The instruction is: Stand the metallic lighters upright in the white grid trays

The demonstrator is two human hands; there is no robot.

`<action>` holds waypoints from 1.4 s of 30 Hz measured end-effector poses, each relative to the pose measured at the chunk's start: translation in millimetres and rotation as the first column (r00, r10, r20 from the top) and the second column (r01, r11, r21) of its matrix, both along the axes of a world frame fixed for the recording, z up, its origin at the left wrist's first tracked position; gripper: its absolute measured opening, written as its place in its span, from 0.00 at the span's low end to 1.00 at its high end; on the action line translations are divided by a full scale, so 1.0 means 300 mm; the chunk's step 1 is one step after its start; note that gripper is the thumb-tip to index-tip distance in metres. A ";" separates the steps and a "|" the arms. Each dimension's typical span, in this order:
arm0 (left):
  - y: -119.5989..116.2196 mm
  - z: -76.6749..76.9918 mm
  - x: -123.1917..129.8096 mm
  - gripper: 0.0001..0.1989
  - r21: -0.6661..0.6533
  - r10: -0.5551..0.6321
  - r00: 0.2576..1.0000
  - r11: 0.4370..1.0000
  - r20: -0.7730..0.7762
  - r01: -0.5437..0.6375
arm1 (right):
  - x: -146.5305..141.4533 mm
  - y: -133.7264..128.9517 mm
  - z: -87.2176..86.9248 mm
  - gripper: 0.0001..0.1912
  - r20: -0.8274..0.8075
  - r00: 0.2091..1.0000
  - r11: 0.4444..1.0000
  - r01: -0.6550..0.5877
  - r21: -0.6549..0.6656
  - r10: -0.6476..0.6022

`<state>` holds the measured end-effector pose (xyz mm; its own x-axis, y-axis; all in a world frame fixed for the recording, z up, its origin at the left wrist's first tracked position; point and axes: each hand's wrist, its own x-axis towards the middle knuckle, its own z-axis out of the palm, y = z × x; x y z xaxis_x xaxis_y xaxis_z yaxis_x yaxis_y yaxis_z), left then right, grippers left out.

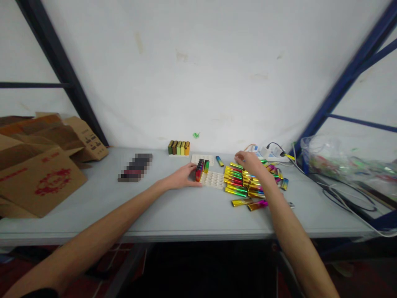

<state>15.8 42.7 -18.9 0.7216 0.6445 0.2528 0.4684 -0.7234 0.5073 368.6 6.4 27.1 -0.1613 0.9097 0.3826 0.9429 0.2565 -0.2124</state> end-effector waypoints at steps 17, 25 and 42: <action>-0.006 0.000 0.006 0.40 0.009 0.025 1.000 1.000 0.009 -0.025 | -0.067 0.056 -0.094 0.19 0.036 0.984 0.984 -0.178 0.028 0.177; -0.019 0.004 0.007 0.40 -0.003 0.005 1.000 1.000 0.011 -0.004 | -0.187 0.092 -0.134 0.13 0.132 0.968 0.972 -0.196 -0.133 0.213; -0.015 0.004 0.005 0.41 0.005 0.000 1.000 1.000 -0.017 0.000 | -0.217 0.101 -0.142 0.15 -0.486 0.869 0.994 -0.113 -0.009 0.094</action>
<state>17.4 38.1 -17.9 0.7256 0.6435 0.2436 0.4774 -0.7258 0.4953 303.4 36.6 -15.4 -0.0585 0.9127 0.4043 0.6878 0.3304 -0.6463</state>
